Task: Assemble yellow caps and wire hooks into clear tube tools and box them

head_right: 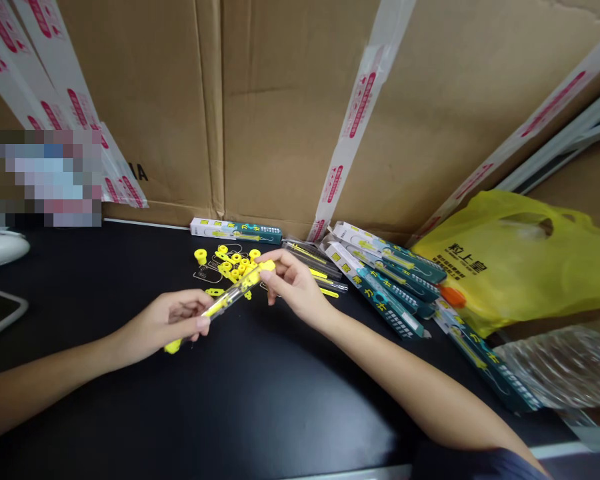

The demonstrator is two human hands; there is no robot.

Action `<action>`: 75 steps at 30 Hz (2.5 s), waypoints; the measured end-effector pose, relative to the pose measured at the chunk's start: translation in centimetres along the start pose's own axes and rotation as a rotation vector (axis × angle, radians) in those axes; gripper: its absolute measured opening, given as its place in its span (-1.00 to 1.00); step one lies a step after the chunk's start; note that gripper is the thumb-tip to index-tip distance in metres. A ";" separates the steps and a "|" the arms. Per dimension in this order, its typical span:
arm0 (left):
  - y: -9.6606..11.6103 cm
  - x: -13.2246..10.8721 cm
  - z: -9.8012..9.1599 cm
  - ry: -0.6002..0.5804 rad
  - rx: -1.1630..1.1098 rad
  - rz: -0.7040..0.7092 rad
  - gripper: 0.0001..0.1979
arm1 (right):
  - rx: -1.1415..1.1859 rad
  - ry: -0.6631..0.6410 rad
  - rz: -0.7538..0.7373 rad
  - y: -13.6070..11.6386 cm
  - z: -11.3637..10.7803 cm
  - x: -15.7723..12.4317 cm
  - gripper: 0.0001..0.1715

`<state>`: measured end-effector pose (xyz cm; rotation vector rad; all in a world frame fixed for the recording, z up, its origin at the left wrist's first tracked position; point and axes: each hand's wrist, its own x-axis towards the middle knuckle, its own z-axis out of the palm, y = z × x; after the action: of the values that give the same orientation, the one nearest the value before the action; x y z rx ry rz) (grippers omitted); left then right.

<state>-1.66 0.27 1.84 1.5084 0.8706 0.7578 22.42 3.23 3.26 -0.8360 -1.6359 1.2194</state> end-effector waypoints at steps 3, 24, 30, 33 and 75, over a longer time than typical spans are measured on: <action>-0.3 -0.4 0.8 -0.093 -0.050 -0.098 -0.80 | -0.007 -0.207 0.059 -0.1 1.3 -0.9 -0.64; -1.1 1.8 -2.1 0.444 -0.196 -0.028 -0.65 | -1.608 -0.326 -0.185 0.3 -1.4 0.3 -0.86; -1.4 1.9 -2.1 0.403 -0.144 -0.045 -0.62 | -1.660 -0.351 -0.109 0.1 -1.1 0.4 -0.84; -1.6 1.9 -2.2 0.385 -0.121 -0.025 -0.63 | -1.700 -0.362 -0.053 -0.1 -0.8 0.1 -0.80; -1.8 2.1 -2.1 0.197 -0.077 -0.010 -0.77 | 0.218 0.113 0.262 1.4 -1.5 1.0 -0.73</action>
<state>-2.61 3.21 0.22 1.3771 0.9830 0.9333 23.49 5.08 2.36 -0.9821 -1.3047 1.4738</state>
